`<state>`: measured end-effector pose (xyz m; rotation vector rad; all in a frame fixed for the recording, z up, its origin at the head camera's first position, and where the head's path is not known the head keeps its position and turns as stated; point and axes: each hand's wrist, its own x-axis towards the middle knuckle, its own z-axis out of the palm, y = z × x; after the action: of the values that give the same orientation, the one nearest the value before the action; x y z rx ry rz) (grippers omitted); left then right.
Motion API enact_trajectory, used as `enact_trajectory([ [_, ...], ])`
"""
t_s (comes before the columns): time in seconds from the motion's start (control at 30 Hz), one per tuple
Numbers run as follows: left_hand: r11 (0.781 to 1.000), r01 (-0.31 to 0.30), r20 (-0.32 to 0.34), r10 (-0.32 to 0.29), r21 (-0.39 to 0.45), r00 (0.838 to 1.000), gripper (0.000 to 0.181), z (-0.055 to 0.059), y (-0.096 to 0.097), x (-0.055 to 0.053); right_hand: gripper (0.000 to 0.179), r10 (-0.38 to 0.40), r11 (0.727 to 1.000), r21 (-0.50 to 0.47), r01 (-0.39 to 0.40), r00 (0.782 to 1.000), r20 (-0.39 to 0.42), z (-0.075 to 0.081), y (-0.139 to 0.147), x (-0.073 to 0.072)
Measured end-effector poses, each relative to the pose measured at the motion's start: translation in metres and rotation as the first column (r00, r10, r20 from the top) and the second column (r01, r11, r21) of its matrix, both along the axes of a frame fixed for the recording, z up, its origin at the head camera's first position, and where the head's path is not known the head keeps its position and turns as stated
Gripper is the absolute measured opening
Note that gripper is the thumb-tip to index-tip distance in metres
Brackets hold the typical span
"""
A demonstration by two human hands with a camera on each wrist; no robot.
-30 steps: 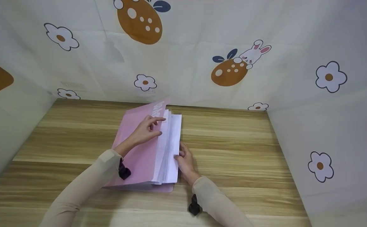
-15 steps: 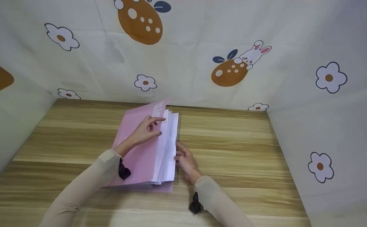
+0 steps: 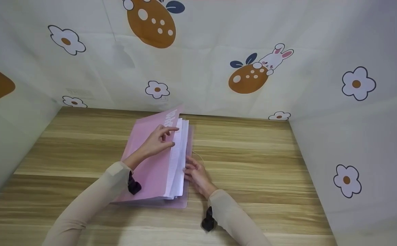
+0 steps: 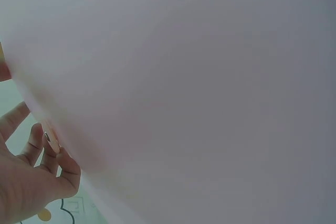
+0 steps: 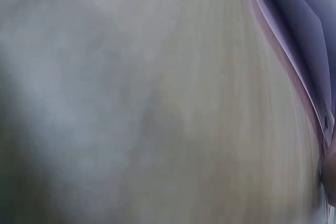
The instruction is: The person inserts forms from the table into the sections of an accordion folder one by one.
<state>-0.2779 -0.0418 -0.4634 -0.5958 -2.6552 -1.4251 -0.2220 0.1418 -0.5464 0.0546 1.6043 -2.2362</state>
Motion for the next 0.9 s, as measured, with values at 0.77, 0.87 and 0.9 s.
enact_trajectory([
  [0.77,1.000,0.013,-0.019,-0.013,0.010,1.000,0.048,0.000,0.001,0.000,0.066,0.063,0.992,0.108,-0.063,0.998,0.004,0.000,-0.013,-0.005],
  [0.87,1.000,0.020,-0.019,-0.020,0.014,1.000,0.048,0.000,0.001,0.000,0.063,0.049,0.987,0.155,-0.050,0.999,0.007,-0.001,-0.011,-0.005],
  [0.9,1.000,0.019,-0.021,-0.019,0.014,1.000,0.048,-0.001,0.001,0.000,0.062,0.043,0.986,0.160,-0.044,0.999,0.008,-0.001,-0.010,-0.005],
])
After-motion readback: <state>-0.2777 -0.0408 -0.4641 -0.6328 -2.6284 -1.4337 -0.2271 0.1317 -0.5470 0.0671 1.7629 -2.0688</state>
